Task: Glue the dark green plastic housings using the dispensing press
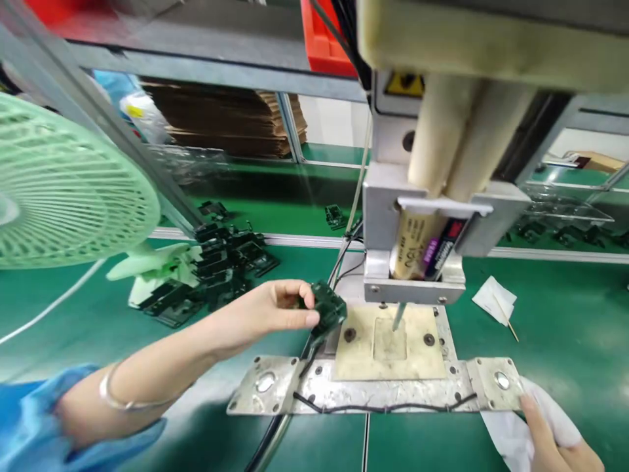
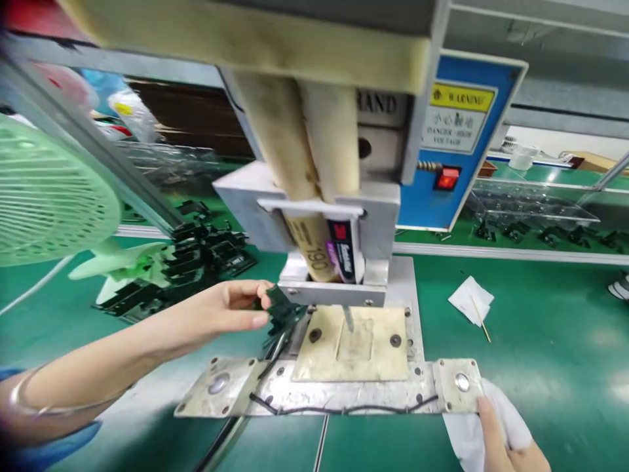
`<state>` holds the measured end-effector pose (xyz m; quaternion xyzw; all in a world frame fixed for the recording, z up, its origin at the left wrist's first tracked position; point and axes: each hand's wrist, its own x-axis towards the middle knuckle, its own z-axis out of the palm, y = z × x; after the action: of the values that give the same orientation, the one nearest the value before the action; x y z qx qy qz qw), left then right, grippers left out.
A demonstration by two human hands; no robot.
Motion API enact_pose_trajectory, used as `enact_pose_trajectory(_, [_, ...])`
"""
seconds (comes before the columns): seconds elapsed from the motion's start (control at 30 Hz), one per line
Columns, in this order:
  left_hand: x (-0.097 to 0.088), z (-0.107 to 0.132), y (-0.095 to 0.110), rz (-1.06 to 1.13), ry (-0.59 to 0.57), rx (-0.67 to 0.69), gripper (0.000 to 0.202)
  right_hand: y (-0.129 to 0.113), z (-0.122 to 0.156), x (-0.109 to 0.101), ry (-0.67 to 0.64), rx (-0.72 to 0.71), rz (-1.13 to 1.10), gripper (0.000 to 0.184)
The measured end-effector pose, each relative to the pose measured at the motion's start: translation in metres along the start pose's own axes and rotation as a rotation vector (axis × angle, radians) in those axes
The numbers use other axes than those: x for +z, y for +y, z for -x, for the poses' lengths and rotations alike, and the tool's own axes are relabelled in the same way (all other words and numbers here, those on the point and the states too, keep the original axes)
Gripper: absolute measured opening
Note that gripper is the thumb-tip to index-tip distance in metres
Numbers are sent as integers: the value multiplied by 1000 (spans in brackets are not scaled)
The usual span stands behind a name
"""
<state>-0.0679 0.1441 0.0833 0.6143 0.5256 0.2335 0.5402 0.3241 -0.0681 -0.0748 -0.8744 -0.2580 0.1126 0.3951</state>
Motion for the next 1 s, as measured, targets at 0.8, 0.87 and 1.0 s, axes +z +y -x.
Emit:
enact_pose_trajectory(0.8, [90,-26,15,263,-349,-59,58,-19,11,3,-2,-36,-396,57])
enact_pose_trajectory(0.87, [89,-30,8,239,-313,23,66,-19,10,4,0,-29,-401,57])
enact_pose_trajectory(1.0, [94,-31,-4,45,-262,283,63,-22,10,3,10,22,-405,57])
